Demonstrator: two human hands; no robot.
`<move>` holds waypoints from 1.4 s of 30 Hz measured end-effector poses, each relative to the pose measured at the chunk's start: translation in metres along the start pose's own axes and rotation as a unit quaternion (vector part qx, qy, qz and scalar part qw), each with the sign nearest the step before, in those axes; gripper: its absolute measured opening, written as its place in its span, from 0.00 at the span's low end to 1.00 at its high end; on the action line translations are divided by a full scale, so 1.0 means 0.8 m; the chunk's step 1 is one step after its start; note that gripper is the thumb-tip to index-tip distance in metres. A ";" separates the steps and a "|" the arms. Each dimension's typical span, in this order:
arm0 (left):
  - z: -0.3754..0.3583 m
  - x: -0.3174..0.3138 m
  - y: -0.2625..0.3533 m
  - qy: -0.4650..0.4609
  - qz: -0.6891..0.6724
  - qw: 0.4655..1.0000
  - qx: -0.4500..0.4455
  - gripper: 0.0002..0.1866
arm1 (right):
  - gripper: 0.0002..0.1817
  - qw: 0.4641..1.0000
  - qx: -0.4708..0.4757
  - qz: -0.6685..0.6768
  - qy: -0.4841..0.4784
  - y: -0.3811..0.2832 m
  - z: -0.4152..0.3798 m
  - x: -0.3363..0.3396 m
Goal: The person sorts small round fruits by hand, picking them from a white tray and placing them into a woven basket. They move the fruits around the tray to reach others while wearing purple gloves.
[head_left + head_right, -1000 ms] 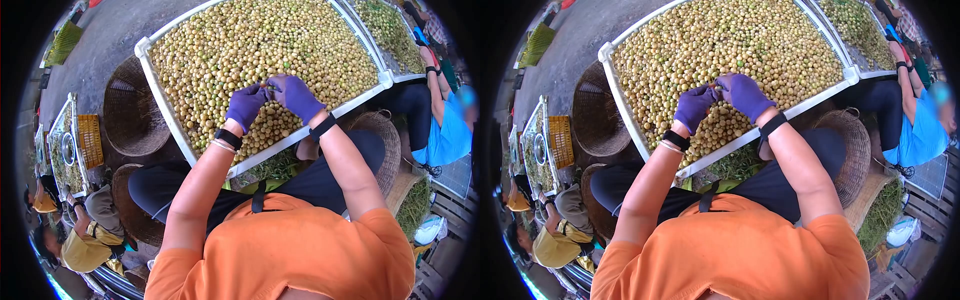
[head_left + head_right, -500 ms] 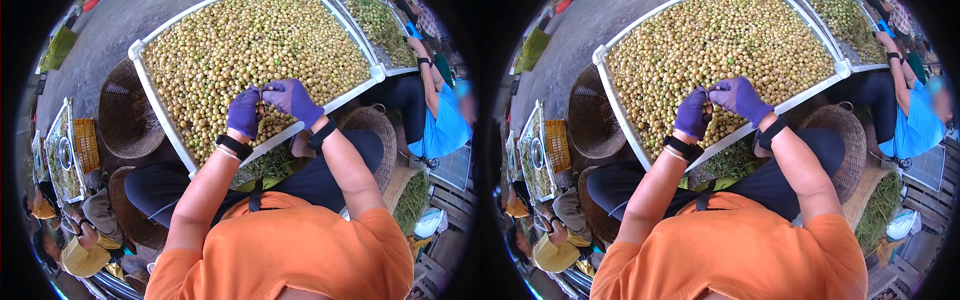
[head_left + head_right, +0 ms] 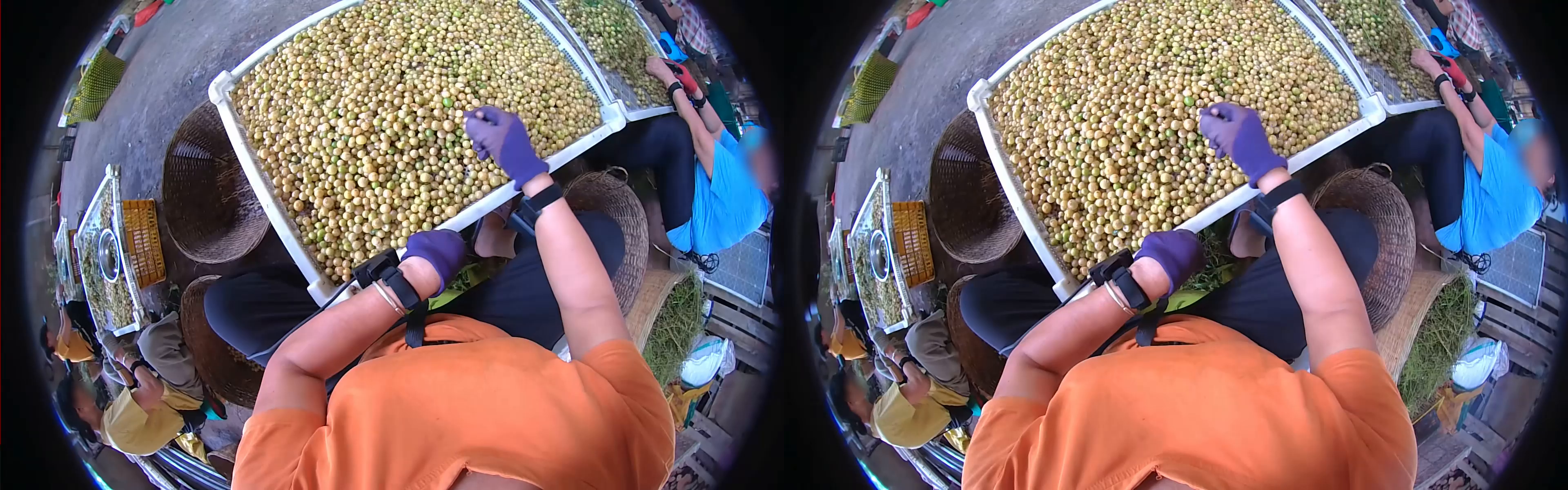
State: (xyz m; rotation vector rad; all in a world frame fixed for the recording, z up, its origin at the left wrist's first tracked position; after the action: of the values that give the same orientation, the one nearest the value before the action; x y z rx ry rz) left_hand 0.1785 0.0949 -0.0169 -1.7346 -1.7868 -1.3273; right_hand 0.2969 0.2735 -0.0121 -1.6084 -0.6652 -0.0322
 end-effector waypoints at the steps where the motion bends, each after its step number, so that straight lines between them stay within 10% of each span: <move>1: -0.002 0.014 0.001 -0.018 -0.035 0.999 0.016 0.09 | 0.14 0.990 0.048 -0.128 0.014 0.010 0.004 -0.008; 5: 0.012 0.037 -0.040 0.107 -0.113 0.988 0.002 0.11 | 0.10 0.893 0.187 -0.409 0.015 0.040 0.009 -0.035; 12: 0.084 0.068 -0.115 0.218 -0.047 0.968 0.116 0.13 | 0.09 0.867 0.144 -0.476 -0.023 0.039 0.020 -0.038; 16: 0.099 0.071 -0.121 0.163 0.044 0.977 0.128 0.13 | 0.10 0.934 0.098 -0.343 -0.031 0.028 0.024 -0.023; 20: 0.095 0.075 -0.114 0.161 0.041 0.978 0.127 0.12 | 0.15 0.963 -0.111 0.241 -0.038 0.011 0.018 0.004; 24: 0.102 0.084 -0.106 0.157 0.004 0.978 0.135 0.11 | 0.11 0.999 -0.045 -0.009 -0.016 0.005 0.015 -0.015; 27: 0.096 0.087 -0.111 0.165 -0.044 0.975 0.142 0.12 | 0.09 0.915 0.267 -0.301 -0.028 0.028 0.018 -0.044; 31: 0.082 0.079 -0.126 0.208 -0.179 0.953 0.128 0.14 | 0.06 0.878 0.177 -0.441 -0.056 0.038 0.008 -0.065; 39: 0.055 0.064 -0.138 0.211 -0.190 0.944 0.170 0.17 | 0.16 0.988 -0.020 -0.142 -0.051 0.018 0.021 -0.036; 42: 0.055 0.063 -0.135 0.203 -0.179 0.946 0.179 0.17 | 0.14 0.971 0.114 -0.200 -0.064 0.020 0.014 -0.037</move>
State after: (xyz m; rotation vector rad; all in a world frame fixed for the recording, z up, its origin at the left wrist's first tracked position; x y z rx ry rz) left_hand 0.0856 0.1782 -0.0431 -0.8980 -1.9900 -1.2699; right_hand 0.2756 0.2720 -0.0398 -1.2441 -1.0484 -0.1448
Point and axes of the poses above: each hand's wrist, its own z-axis towards the middle knuckle, its own x-axis out of the back of the hand, y = z × x, the point moved 1 cm from there along z, towards the middle knuckle, and after that the axes turned 1 degree about -z, right-handed, at the moved point
